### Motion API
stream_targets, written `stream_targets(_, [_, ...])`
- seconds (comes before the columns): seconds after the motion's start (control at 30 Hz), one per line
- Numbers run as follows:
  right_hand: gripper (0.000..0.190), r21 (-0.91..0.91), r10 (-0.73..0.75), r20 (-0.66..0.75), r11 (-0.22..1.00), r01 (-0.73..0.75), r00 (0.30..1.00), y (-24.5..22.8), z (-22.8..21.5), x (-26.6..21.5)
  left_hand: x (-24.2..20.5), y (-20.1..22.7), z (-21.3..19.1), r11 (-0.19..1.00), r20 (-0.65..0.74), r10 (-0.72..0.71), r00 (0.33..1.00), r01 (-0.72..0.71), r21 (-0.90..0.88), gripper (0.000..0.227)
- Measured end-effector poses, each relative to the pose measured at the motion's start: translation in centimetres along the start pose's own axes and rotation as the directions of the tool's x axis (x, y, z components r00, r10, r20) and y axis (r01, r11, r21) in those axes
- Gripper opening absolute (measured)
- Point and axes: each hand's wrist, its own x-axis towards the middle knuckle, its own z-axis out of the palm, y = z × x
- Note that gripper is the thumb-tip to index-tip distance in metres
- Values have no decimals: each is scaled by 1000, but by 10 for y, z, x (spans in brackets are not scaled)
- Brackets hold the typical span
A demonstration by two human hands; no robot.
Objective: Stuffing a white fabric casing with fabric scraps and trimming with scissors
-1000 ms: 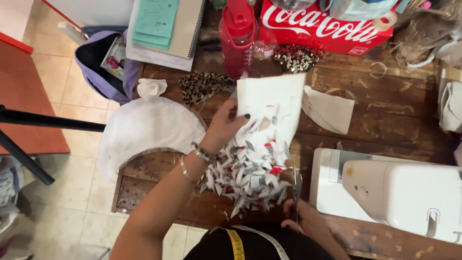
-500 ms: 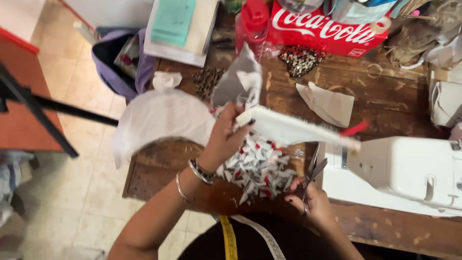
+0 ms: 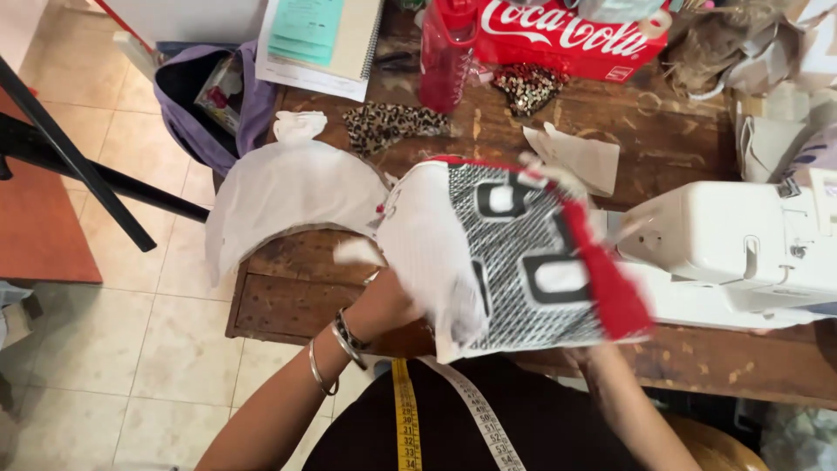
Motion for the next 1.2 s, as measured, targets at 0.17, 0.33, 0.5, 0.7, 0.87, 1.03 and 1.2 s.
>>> stream_targets(0.17, [38, 266, 40, -170, 964, 6, 985, -10, 12, 23, -33, -26, 3, 956, 205, -213, 955, 160, 245, 22])
stream_targets(0.33, [24, 237, -82, -192, 963, 127, 978, -41, 24, 36, -100, -42, -8, 837, 294, -455, 840, 292, 463, 26])
stream_targets(0.5, [22, -16, -220, -124, 976, 219, 968, -57, -14, 46, -130, -29, -45, 670, 339, -665, 665, 331, 665, 32])
stream_targets(0.7, [41, -329, -257, 238, 886, 327, 937, -143, 1, 56, -20, 69, -82, 637, -82, -267, 960, 239, 733, 75])
stream_targets(0.87, [40, -533, -285, 547, 606, 590, 787, -209, 47, 73, 38, 85, -78, 845, -70, -393, 917, 390, 366, 136])
stream_targets(1.03, [36, -477, -302, 580, 627, 616, 757, -230, 69, 90, 19, 58, -71, 832, 6, -552, 834, 551, -64, 78])
stream_targets(1.2, [31, -528, -388, 504, 569, 630, 772, -214, 64, 100, -22, 24, -73, 667, 167, -593, 787, 597, -445, 62])
